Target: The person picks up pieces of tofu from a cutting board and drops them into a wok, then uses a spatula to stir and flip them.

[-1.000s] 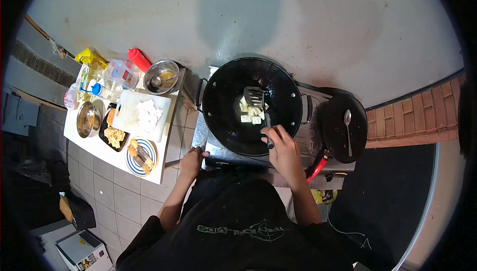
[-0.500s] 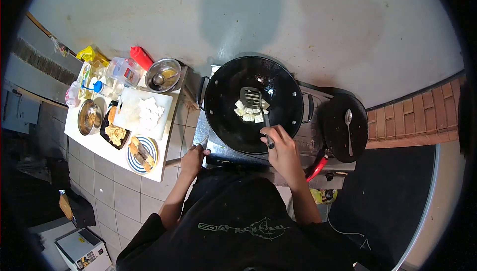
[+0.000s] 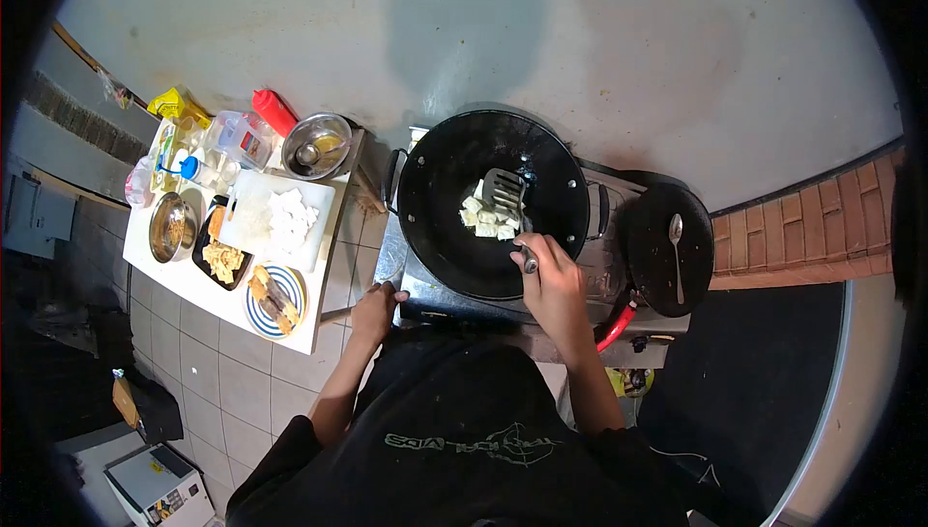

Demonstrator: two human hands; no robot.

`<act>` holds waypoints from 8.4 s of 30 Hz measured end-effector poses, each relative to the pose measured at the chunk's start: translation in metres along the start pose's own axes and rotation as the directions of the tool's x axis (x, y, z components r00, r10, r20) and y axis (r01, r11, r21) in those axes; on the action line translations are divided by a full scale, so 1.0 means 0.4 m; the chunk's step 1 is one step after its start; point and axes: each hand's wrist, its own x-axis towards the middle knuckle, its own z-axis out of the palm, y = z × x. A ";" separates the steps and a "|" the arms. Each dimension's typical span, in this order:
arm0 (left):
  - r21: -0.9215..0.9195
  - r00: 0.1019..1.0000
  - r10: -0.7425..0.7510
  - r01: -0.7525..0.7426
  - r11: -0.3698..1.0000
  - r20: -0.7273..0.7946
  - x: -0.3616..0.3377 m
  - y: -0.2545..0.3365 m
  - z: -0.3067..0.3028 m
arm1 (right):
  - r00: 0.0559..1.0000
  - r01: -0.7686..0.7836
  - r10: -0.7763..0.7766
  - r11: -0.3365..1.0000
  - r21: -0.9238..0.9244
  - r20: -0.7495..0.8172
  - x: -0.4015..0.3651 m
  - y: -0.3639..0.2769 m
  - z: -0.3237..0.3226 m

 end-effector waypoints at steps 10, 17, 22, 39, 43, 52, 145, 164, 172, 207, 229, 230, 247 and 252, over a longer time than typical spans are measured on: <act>-0.007 0.999 0.021 -0.021 1.000 -0.034 0.004 -0.001 0.003 | 0.985 -0.155 0.167 0.968 0.198 -0.047 0.001 0.010 0.013; -0.026 0.999 0.033 -0.034 0.999 -0.008 0.006 -0.008 0.004 | 0.976 -0.176 0.205 0.945 0.277 -0.079 0.013 0.022 0.013; -0.020 0.999 0.031 -0.031 0.999 -0.008 0.004 -0.006 0.000 | 0.963 -0.253 0.271 0.911 0.326 -0.010 0.029 0.014 0.007; -0.053 0.998 0.056 -0.057 0.997 -0.035 -0.003 -0.001 -0.002 | 0.999 -0.038 0.037 0.973 0.228 0.009 0.005 -0.020 0.007; -0.002 0.999 0.031 -0.031 1.000 -0.037 -0.003 0.010 -0.009 | 1.000 -0.009 0.010 0.989 0.144 -0.008 0.002 -0.009 0.015; -0.019 0.998 0.041 -0.042 0.999 -0.040 -0.003 0.011 -0.011 | 0.994 -0.095 0.101 0.986 0.137 -0.038 0.000 -0.001 -0.050; 0.180 0.996 0.018 -0.003 0.984 -0.086 -0.012 0.049 -0.012 | 0.994 -0.099 0.101 0.994 0.052 -0.035 0.028 0.052 -0.057; -0.028 0.993 0.107 -0.106 0.994 0.050 0.016 -0.013 0.002 | 0.991 0.019 -0.007 0.996 -0.088 0.137 0.144 0.028 -0.134; -0.145 0.959 0.231 -0.208 0.967 0.166 0.035 -0.039 -0.010 | 0.985 -0.118 0.130 0.988 -0.102 0.115 0.174 0.016 -0.133; 0.218 0.962 0.189 -0.231 0.948 0.195 0.015 0.034 -0.035 | 0.979 -0.187 0.197 0.969 -0.160 0.048 0.187 0.042 -0.104; 0.384 0.993 0.118 -0.112 0.917 0.007 -0.013 0.058 -0.013 | 0.915 -0.398 0.384 0.910 0.115 0.126 0.139 -0.005 -0.094; 0.357 0.993 0.116 -0.109 0.928 0.000 -0.013 0.052 -0.005 | 0.918 -0.386 0.367 0.915 0.115 0.152 0.137 -0.006 -0.094; 0.312 0.993 0.108 -0.119 0.943 0.052 0.015 0.032 -0.005 | 0.909 -0.404 0.356 0.879 0.253 0.217 0.107 -0.002 -0.071; 0.330 0.990 0.142 -0.142 0.933 0.024 0.015 0.029 -0.001 | 0.920 -0.386 0.345 0.883 0.267 0.187 0.089 0.004 -0.076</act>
